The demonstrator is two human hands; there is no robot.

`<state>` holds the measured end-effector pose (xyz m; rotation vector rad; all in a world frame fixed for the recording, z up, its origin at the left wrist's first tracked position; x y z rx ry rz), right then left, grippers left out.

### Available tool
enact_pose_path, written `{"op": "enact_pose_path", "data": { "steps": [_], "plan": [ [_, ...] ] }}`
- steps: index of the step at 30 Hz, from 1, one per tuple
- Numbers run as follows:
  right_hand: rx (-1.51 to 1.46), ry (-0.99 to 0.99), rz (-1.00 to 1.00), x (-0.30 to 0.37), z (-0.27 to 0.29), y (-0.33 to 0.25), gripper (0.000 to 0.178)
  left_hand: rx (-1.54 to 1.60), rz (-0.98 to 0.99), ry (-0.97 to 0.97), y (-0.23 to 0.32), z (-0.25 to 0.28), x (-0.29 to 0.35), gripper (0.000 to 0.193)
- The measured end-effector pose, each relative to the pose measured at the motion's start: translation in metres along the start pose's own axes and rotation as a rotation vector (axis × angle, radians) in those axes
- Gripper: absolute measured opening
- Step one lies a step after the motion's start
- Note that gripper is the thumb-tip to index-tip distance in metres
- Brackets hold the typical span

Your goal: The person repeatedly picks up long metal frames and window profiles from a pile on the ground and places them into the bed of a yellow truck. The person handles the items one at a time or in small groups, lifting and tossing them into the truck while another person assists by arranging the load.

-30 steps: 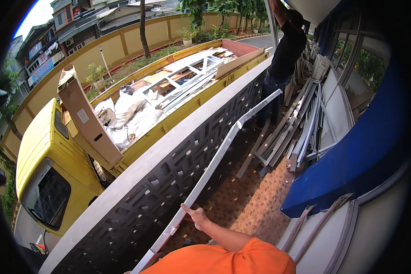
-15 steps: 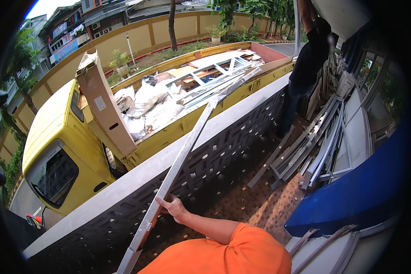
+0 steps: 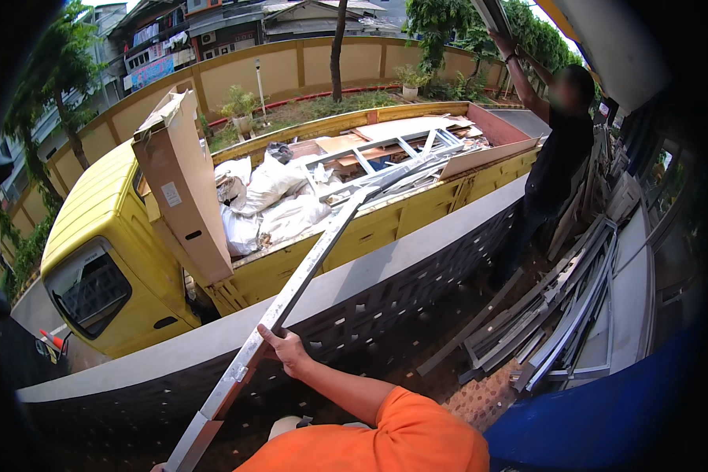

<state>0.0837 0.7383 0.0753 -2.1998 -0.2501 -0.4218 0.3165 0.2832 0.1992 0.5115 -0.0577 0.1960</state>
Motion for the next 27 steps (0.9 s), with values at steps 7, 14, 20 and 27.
{"op": "enact_pose_path", "data": {
  "steps": [7,14,20,27],
  "plan": [
    [-0.019,0.012,-0.051,-0.057,0.013,-0.030,0.055,-0.126,-0.008,0.002,0.057,0.015,-0.056,0.043],
    [-0.063,0.023,-0.066,-0.111,0.015,-0.065,0.051,-0.196,0.020,-0.016,0.101,0.032,-0.139,0.045],
    [-0.056,0.059,-0.082,-0.151,0.027,-0.090,0.054,-0.084,0.029,-0.067,0.135,0.015,-0.186,0.047],
    [-0.079,0.064,-0.124,-0.202,0.071,-0.119,0.053,-0.179,0.047,-0.070,0.181,-0.023,-0.213,0.048]
  ]
}}
Point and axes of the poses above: each hand's wrist, its own x-axis away from the middle knuckle, its own z-axis out of the back of the hand, y = z × x, the point moved 6 cm from there along -x, towards the middle knuckle
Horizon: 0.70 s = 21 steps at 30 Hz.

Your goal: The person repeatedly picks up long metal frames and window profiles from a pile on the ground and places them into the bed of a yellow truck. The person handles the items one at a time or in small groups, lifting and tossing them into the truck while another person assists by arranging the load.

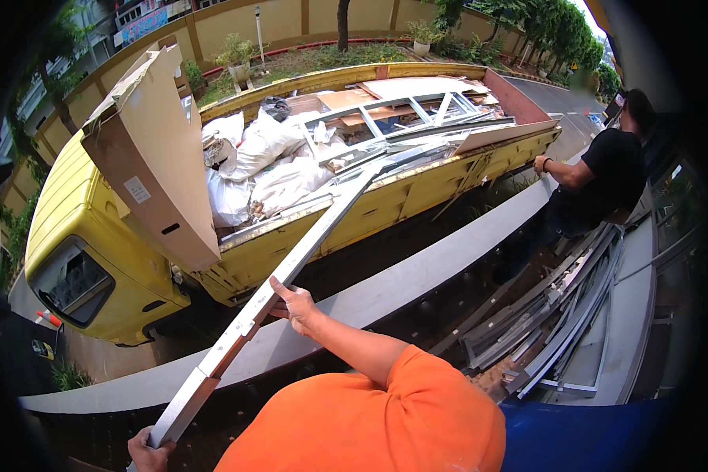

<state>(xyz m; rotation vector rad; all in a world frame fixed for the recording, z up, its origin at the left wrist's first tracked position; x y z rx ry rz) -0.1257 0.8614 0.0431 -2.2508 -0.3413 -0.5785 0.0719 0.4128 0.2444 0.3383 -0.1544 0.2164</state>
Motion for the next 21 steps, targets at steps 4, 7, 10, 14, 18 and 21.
{"op": "enact_pose_path", "data": {
  "steps": [4,7,10,14,18,21],
  "plan": [
    [-0.019,0.027,-0.008,-0.021,0.034,-0.035,0.053,0.092,-0.002,-0.013,0.058,-0.018,-0.016,0.046],
    [-0.018,0.031,-0.032,-0.043,0.064,-0.062,0.052,-0.021,0.066,-0.117,0.099,-0.034,-0.033,0.044],
    [-0.039,0.043,-0.057,-0.064,0.091,-0.082,0.050,0.060,0.040,0.024,0.143,-0.052,-0.044,0.042],
    [-0.055,0.060,-0.062,-0.087,0.125,-0.120,0.048,0.049,-0.004,0.069,0.188,-0.076,-0.061,0.044],
    [-0.054,0.071,-0.001,-0.114,0.152,-0.174,0.049,-0.059,-0.072,0.125,0.250,-0.094,-0.083,0.047],
    [-0.042,0.056,0.105,-0.150,0.172,-0.241,0.051,0.021,-0.173,0.147,0.315,-0.103,-0.124,0.052]
  ]
}}
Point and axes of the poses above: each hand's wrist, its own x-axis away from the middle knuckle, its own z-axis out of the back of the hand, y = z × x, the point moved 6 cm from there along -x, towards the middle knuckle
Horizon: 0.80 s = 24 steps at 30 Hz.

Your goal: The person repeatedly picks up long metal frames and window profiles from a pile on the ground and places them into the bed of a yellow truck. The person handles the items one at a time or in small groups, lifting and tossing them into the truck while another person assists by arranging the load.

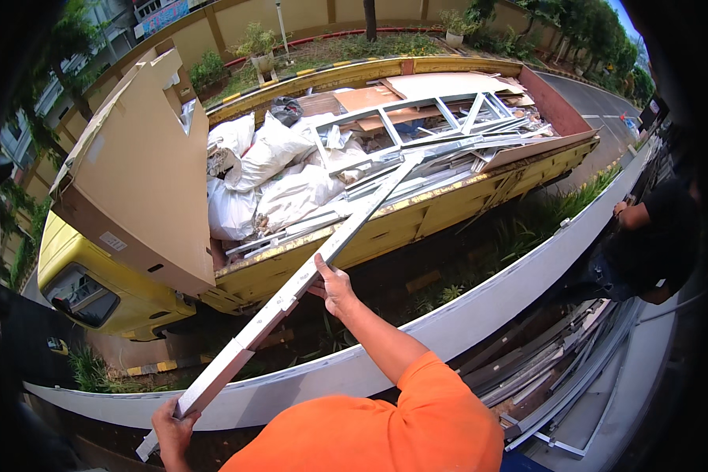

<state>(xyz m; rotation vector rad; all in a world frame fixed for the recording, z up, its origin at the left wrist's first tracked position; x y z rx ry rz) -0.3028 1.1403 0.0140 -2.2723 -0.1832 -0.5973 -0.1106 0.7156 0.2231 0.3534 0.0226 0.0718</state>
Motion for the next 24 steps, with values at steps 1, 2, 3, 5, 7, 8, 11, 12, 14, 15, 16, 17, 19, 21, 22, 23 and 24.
{"op": "enact_pose_path", "data": {
  "steps": [1,2,3,5,7,8,11,12,14,15,16,17,19,21,22,23,24],
  "plan": [
    [-0.015,0.011,0.060,-0.020,0.005,-0.027,0.052,-0.007,0.004,-0.009,0.018,-0.006,-0.023,0.056],
    [-0.032,0.005,0.109,-0.041,0.010,-0.058,0.054,-0.032,-0.057,0.010,0.040,-0.012,-0.049,0.063],
    [-0.051,-0.015,0.141,-0.065,0.014,-0.093,0.057,-0.033,-0.136,0.062,0.065,-0.017,-0.077,0.062],
    [-0.040,0.059,0.239,-0.110,0.028,-0.171,0.063,-0.005,-0.393,0.198,0.122,-0.033,-0.144,0.061],
    [0.214,0.266,0.420,-0.128,0.048,-0.246,0.099,-0.003,-0.530,0.240,0.182,-0.067,-0.228,0.060],
    [0.274,0.207,0.552,-0.123,0.053,-0.274,0.111,-0.018,-0.549,0.220,0.214,-0.088,-0.271,0.061],
    [-0.004,0.281,0.505,-0.097,0.089,-0.289,0.105,-0.502,-0.288,0.117,0.281,-0.147,-0.353,0.095],
    [0.024,0.298,0.574,-0.076,0.107,-0.290,0.102,-0.410,-0.239,0.006,0.296,-0.170,-0.361,0.100],
    [0.096,0.330,0.645,-0.022,0.147,-0.266,0.094,-0.302,-0.275,-0.192,0.312,-0.219,-0.345,0.104],
    [0.124,0.352,0.673,0.012,0.173,-0.257,0.089,-0.281,-0.387,-0.248,0.318,-0.242,-0.323,0.102],
    [0.156,0.435,0.687,0.050,0.202,-0.244,0.083,-0.221,-0.436,-0.363,0.315,-0.266,-0.297,0.100],
    [0.187,0.531,0.699,0.091,0.232,-0.227,0.076,-0.173,-0.499,-0.468,0.306,-0.290,-0.264,0.098],
    [0.130,0.764,0.800,0.180,0.284,-0.197,0.072,-0.073,-0.574,-0.628,0.272,-0.323,-0.194,0.097],
    [-0.056,0.976,0.874,0.269,0.324,-0.165,0.065,-0.070,-0.448,-0.865,0.217,-0.345,-0.134,0.101],
    [-0.112,1.057,0.898,0.304,0.338,-0.148,0.065,-0.020,-0.321,-0.992,0.187,-0.351,-0.111,0.100],
    [-0.175,1.162,0.916,0.341,0.352,-0.126,0.064,0.000,-0.314,-0.998,0.164,-0.351,-0.093,0.099],
    [-0.238,1.245,0.860,0.366,0.364,-0.104,0.071,0.117,-0.195,-1.036,0.144,-0.353,-0.077,0.097]
  ]
}}
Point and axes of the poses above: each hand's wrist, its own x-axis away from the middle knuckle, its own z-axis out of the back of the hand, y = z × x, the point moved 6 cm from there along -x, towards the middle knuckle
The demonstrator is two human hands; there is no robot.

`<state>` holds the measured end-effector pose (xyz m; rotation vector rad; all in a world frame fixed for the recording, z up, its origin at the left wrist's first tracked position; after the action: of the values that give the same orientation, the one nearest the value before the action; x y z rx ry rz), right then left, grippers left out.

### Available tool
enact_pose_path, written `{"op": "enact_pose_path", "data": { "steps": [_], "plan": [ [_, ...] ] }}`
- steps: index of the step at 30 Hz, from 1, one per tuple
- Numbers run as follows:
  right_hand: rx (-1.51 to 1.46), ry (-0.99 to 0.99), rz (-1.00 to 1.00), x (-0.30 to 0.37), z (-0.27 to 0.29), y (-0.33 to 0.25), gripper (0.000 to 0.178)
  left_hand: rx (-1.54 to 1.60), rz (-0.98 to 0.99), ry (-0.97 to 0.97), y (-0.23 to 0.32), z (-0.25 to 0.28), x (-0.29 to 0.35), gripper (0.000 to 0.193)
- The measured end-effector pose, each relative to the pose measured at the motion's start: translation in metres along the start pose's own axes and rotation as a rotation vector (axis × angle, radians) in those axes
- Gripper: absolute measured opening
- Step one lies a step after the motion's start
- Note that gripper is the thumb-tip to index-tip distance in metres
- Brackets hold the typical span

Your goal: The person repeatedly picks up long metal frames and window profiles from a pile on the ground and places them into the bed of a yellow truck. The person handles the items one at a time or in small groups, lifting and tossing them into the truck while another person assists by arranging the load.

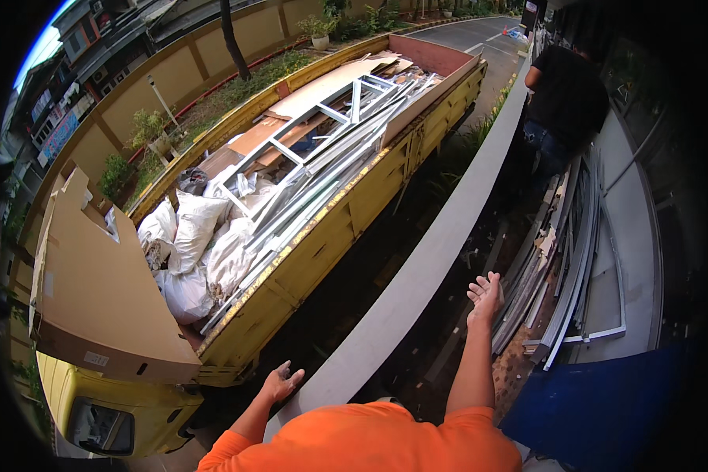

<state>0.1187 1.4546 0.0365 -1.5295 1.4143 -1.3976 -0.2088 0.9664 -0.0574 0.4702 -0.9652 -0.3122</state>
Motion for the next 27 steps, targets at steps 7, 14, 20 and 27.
{"op": "enact_pose_path", "data": {
  "steps": [7,14,20,27],
  "plan": [
    [0.531,-0.059,-0.163,0.082,0.187,0.101,0.043,0.275,-0.323,0.135,-0.038,-0.015,0.056,0.079],
    [1.462,-0.487,-0.543,0.299,0.421,0.209,0.060,0.171,-0.482,0.159,-0.027,-0.020,0.064,0.082],
    [1.346,-0.165,-0.727,0.385,0.607,0.192,0.057,0.141,-0.588,0.385,-0.023,-0.013,0.071,0.076],
    [1.112,0.016,-0.591,0.335,0.671,0.186,0.051,-0.336,-0.899,1.036,0.006,-0.055,0.161,0.077]
  ]
}}
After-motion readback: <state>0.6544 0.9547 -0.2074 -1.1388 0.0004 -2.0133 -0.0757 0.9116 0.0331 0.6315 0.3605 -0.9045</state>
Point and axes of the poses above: each hand's wrist, its own x-axis away from the middle knuckle, its own z-axis out of the back of the hand, y = z × x, the point moved 6 cm from there along -x, towards the middle knuckle
